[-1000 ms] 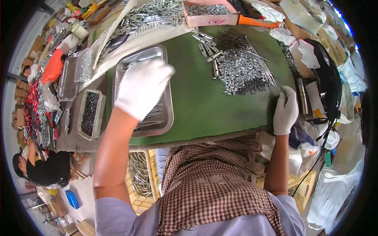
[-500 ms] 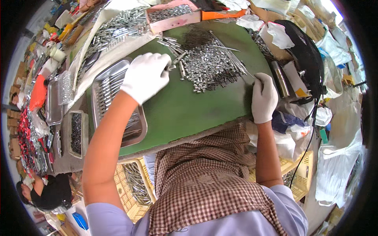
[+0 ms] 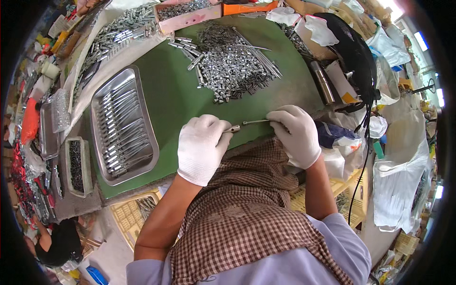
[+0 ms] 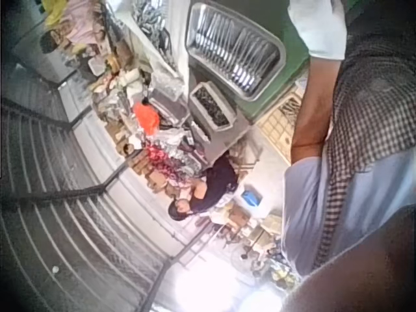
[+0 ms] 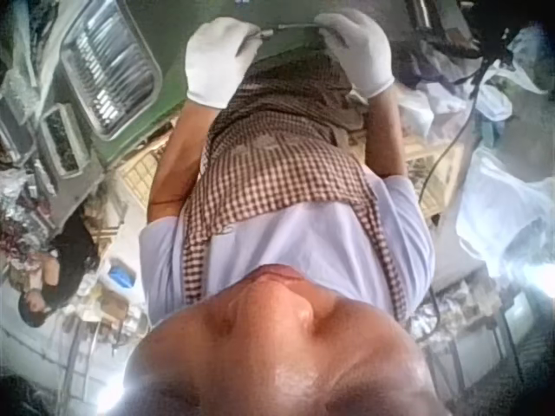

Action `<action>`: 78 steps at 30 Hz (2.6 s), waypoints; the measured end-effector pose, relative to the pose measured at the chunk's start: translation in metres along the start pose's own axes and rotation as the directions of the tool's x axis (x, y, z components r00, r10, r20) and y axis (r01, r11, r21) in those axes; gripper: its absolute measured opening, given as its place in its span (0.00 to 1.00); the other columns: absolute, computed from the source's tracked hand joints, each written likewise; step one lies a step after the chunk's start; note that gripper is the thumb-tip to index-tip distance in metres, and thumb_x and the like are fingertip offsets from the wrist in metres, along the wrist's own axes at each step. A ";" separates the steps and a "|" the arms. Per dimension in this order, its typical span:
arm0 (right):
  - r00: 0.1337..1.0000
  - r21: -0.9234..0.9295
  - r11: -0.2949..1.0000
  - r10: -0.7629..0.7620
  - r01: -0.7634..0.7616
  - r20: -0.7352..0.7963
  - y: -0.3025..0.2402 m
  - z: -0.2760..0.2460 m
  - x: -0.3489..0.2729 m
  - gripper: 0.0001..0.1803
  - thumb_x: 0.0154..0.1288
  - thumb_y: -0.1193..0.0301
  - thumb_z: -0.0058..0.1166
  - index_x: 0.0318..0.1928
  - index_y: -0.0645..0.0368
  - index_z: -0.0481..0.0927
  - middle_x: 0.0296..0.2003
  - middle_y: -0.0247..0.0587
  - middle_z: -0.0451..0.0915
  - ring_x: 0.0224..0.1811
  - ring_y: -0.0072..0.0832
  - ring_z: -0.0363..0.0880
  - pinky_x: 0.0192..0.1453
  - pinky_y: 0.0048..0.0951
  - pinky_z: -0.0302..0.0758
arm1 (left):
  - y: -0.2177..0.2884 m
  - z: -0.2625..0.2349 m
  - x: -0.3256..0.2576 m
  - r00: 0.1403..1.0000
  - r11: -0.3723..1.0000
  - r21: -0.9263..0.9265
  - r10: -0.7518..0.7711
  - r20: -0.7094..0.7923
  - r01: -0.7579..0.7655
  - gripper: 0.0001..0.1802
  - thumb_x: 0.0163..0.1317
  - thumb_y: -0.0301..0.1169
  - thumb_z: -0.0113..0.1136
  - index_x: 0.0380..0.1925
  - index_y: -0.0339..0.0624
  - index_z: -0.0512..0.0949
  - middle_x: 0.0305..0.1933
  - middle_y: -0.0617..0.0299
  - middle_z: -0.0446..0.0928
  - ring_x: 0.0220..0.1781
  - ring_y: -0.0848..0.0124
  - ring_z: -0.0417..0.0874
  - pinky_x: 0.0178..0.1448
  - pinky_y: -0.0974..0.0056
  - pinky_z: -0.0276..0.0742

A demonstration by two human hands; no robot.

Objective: Assembling small metal hardware components by hand at a workstation.

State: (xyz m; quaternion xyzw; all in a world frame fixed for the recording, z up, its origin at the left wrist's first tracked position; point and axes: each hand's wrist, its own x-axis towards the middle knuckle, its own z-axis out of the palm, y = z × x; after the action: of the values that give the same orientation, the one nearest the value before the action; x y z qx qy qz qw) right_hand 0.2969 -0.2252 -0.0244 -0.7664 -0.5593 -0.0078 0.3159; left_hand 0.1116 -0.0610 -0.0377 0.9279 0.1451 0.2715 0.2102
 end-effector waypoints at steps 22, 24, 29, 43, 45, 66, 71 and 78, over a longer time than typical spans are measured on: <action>0.990 -0.043 0.989 -0.141 0.141 0.007 0.008 0.015 0.018 0.07 0.55 0.74 0.66 0.36 0.49 0.85 0.40 0.34 0.83 0.49 0.40 0.80 0.55 0.43 0.75 | 0.006 0.009 -0.004 0.996 0.997 -0.006 -0.072 -0.050 0.072 0.08 0.52 0.26 0.72 0.31 0.46 0.82 0.33 0.61 0.79 0.34 0.56 0.80 0.41 0.51 0.72; 0.990 -0.050 0.989 -0.140 0.140 -0.008 0.008 0.012 0.023 0.07 0.55 0.74 0.66 0.35 0.51 0.86 0.39 0.36 0.84 0.47 0.41 0.81 0.55 0.41 0.76 | 0.006 0.007 -0.005 0.996 0.997 -0.010 -0.074 -0.047 0.074 0.08 0.52 0.26 0.72 0.32 0.46 0.82 0.33 0.61 0.79 0.34 0.56 0.80 0.41 0.51 0.72; 0.956 0.093 0.982 0.180 -0.162 -0.232 0.061 0.002 0.058 0.06 0.61 0.71 0.62 0.38 0.56 0.87 0.39 0.45 0.86 0.45 0.42 0.84 0.53 0.39 0.78 | 0.006 0.008 -0.004 0.996 0.996 -0.014 -0.083 -0.029 0.083 0.08 0.52 0.26 0.72 0.31 0.47 0.82 0.33 0.61 0.79 0.34 0.56 0.80 0.41 0.52 0.72; 0.997 -0.097 0.993 0.057 -0.062 -0.054 0.036 0.000 0.078 0.04 0.64 0.71 0.55 0.37 0.54 0.82 0.35 0.45 0.84 0.42 0.49 0.82 0.49 0.48 0.77 | 0.007 0.006 -0.003 0.995 0.995 -0.035 -0.094 -0.033 0.093 0.06 0.53 0.28 0.70 0.31 0.47 0.82 0.33 0.60 0.78 0.36 0.55 0.80 0.41 0.51 0.72; 0.989 0.054 0.990 -0.131 0.127 0.065 0.015 0.006 0.064 0.04 0.59 0.73 0.57 0.36 0.53 0.82 0.34 0.41 0.84 0.41 0.46 0.81 0.49 0.46 0.77 | 0.007 0.006 -0.004 0.995 0.995 -0.019 -0.095 -0.031 0.095 0.06 0.53 0.28 0.70 0.31 0.47 0.82 0.33 0.60 0.78 0.36 0.55 0.80 0.41 0.51 0.72; 0.873 -0.168 0.890 -0.351 0.423 0.338 -0.053 0.020 0.048 0.13 0.53 0.70 0.61 0.37 0.54 0.72 0.28 0.36 0.79 0.37 0.39 0.80 0.46 0.42 0.76 | 0.004 0.007 -0.006 0.995 0.995 0.033 -0.095 0.006 0.095 0.09 0.51 0.29 0.71 0.31 0.43 0.80 0.33 0.58 0.77 0.37 0.54 0.78 0.41 0.51 0.70; 0.923 -0.105 0.945 -0.271 0.309 0.273 -0.046 0.027 0.048 0.12 0.53 0.71 0.61 0.37 0.55 0.72 0.28 0.37 0.78 0.37 0.40 0.80 0.46 0.42 0.75 | 0.004 0.008 -0.006 0.996 0.996 0.011 -0.085 -0.022 0.085 0.10 0.51 0.29 0.72 0.32 0.42 0.80 0.34 0.57 0.77 0.38 0.54 0.79 0.41 0.51 0.70; 0.929 -0.223 0.914 -0.286 0.338 0.235 -0.052 0.033 0.039 0.09 0.54 0.72 0.58 0.36 0.54 0.72 0.27 0.38 0.78 0.36 0.40 0.79 0.44 0.41 0.76 | 0.006 0.006 -0.004 0.996 0.996 0.021 -0.085 -0.033 0.086 0.08 0.51 0.27 0.71 0.30 0.43 0.81 0.31 0.57 0.77 0.34 0.54 0.79 0.39 0.51 0.71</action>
State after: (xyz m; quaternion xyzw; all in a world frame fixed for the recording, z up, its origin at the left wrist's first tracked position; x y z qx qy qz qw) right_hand 0.2554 -0.1667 -0.0118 -0.6983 -0.6975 -0.0556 0.1506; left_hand 0.1128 -0.0697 -0.0416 0.9186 0.1911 0.2754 0.2092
